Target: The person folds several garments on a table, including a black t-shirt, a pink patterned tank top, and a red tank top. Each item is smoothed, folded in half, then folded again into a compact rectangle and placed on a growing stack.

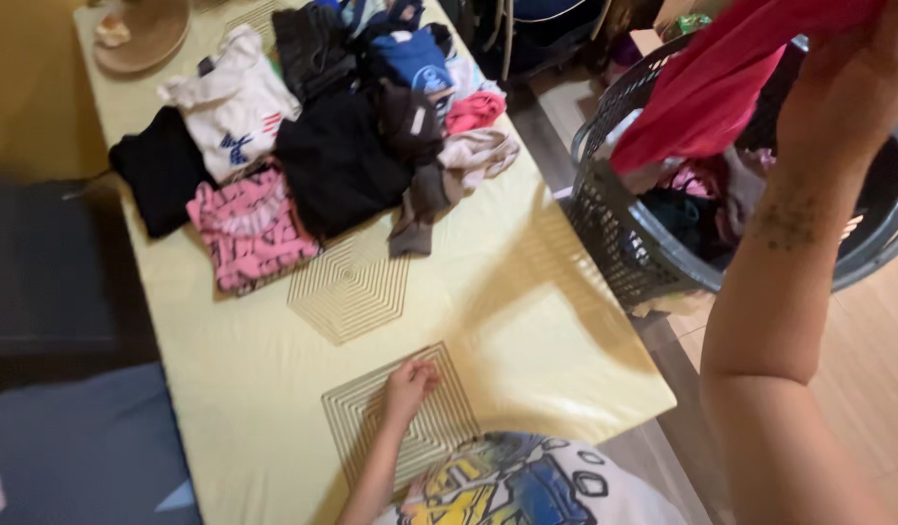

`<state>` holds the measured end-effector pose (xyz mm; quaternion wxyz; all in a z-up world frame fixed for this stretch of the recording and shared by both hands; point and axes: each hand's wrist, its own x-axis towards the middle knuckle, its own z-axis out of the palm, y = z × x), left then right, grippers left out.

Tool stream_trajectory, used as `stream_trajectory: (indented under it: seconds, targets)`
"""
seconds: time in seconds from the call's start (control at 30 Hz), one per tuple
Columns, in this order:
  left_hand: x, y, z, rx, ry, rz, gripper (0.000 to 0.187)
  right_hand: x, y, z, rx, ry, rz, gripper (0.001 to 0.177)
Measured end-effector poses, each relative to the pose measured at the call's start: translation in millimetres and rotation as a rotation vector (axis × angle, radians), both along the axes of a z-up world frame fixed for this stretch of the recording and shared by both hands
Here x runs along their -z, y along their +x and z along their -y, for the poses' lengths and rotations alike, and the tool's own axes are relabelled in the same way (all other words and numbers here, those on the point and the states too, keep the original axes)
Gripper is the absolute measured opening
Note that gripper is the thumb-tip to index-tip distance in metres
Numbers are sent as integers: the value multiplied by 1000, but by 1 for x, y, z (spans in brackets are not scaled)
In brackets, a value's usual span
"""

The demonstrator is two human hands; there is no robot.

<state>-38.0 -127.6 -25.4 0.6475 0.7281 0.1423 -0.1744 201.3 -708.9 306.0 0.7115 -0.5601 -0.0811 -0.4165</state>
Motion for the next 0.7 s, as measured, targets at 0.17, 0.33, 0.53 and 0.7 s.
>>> stream_trajectory:
  seconds: [0.17,0.33,0.53,0.7]
  targets:
    - [-52,10,7,162,93,92,37,1,-93,-150,-374,23,46,9]
    - [-104,1,-6,-54,-528,231,48,58,-191,-359,-1029,-688,-486,39]
    - [-97,-26,-63,-417,-301,-93,38,133,-260,-398,-1073,-1187,-578,36]
    - [-38,-51,-94,-369,-141,-44,33,198,-257,-336,-465,-1373,-864,43]
